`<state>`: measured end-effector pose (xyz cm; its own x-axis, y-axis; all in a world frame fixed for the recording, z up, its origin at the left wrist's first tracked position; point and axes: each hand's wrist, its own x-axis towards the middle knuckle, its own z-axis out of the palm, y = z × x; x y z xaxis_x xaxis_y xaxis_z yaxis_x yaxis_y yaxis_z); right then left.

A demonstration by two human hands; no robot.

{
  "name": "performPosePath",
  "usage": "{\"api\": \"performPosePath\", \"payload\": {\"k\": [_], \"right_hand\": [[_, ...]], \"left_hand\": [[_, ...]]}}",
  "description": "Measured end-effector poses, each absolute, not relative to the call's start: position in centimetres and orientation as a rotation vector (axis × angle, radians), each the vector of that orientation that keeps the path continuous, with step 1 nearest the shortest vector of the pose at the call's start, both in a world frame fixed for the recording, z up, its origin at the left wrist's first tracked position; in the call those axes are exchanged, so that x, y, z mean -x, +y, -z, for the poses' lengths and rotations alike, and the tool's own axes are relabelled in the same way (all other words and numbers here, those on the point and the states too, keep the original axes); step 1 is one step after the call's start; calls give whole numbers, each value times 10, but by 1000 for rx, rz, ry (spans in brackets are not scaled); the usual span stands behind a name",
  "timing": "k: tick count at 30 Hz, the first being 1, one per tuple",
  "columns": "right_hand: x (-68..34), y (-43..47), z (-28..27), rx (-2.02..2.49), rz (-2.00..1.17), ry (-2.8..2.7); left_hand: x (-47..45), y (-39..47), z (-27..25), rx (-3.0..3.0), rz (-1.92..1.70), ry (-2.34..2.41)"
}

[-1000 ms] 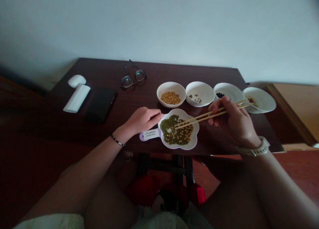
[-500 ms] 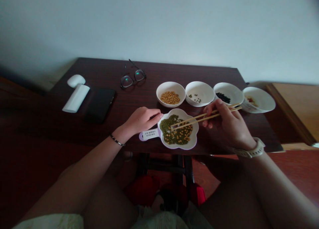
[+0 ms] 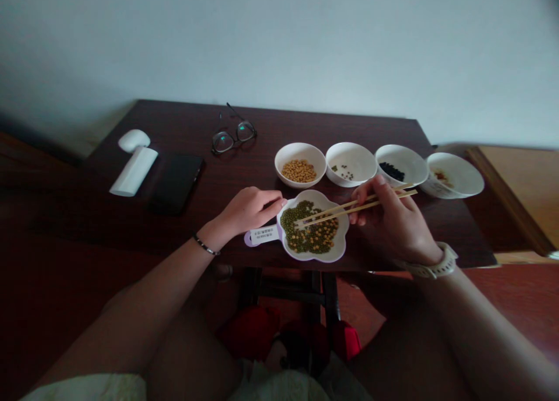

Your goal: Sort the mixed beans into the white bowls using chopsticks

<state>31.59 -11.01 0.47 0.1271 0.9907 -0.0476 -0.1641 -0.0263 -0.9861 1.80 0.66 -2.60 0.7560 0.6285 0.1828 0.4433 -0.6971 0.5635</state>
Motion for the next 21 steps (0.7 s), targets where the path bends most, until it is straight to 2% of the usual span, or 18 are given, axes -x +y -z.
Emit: {"api": "performPosePath", "payload": {"k": [21], "right_hand": [[-312, -112, 0, 1162, -1281, -980]], "left_hand": [[-19, 7, 26, -2474, -515, 796]]}}
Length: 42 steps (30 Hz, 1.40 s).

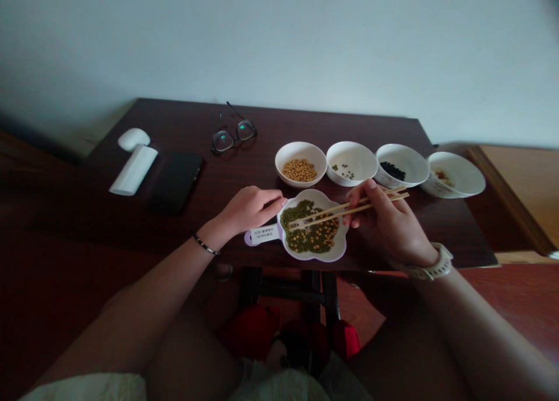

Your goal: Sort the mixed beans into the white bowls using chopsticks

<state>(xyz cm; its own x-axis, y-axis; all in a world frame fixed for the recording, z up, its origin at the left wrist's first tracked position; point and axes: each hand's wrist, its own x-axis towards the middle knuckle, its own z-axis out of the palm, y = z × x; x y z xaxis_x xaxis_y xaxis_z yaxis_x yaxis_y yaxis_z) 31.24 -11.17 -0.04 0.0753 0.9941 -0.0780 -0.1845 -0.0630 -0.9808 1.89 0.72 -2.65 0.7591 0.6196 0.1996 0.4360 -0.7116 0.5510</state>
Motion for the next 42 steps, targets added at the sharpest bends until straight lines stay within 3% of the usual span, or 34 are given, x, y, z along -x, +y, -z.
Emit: {"api": "performPosePath", "payload": {"k": [42], "right_hand": [[-307, -113, -3, 1188, -1207, -956]], "left_hand": [[-18, 7, 28, -2464, -514, 804]]}}
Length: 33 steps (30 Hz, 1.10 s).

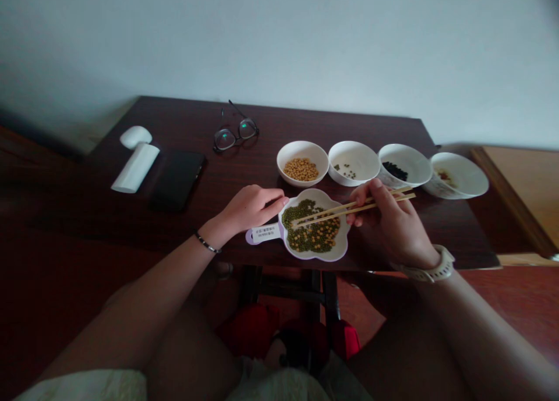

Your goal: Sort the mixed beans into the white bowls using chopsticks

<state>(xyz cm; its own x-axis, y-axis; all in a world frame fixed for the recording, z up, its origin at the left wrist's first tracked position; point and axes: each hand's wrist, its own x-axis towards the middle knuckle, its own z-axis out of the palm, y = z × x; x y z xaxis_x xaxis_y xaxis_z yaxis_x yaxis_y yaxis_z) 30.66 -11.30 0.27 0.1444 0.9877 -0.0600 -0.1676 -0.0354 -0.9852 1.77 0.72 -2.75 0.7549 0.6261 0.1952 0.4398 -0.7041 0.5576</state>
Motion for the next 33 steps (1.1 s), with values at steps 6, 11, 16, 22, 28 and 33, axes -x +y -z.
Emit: {"api": "performPosePath", "payload": {"k": [6, 11, 16, 22, 28, 33], "right_hand": [[-309, -114, -4, 1169, -1184, -959], [-313, -113, -3, 1205, -1213, -963], [-308, -112, 0, 1197, -1210, -935], [-307, -111, -2, 1194, -1122, -963], [-313, -111, -4, 1213, -1096, -984], [-312, -111, -1, 1209, -1179, -971]], "left_hand": [[-17, 7, 26, -2463, -511, 802], [-17, 7, 26, -2468, -523, 798], [-18, 7, 26, -2464, -517, 799], [-18, 7, 26, -2475, -515, 796], [-17, 7, 28, -2481, -522, 806], [-17, 8, 29, -2475, -514, 807]]}}
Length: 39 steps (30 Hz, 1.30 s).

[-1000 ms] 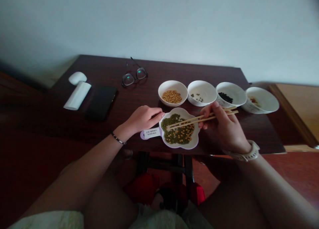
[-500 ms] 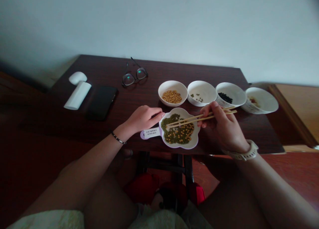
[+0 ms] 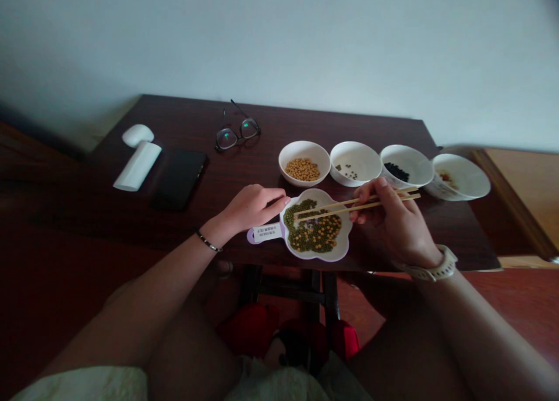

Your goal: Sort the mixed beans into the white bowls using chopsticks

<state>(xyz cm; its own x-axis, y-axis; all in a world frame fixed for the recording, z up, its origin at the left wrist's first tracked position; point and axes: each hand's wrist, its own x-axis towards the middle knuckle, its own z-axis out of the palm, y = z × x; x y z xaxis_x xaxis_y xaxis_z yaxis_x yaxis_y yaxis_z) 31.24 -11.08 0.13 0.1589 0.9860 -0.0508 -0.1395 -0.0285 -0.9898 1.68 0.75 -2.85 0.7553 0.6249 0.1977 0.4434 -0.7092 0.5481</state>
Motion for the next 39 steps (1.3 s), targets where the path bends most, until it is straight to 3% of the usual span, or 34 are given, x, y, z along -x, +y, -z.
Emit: {"api": "performPosePath", "payload": {"k": [10, 39], "right_hand": [[-313, -113, -6, 1209, -1041, -977], [-304, -107, 5, 1197, -1097, -922]], "left_hand": [[-16, 7, 28, -2465, -505, 809], [-16, 7, 28, -2480, -517, 801]]}}
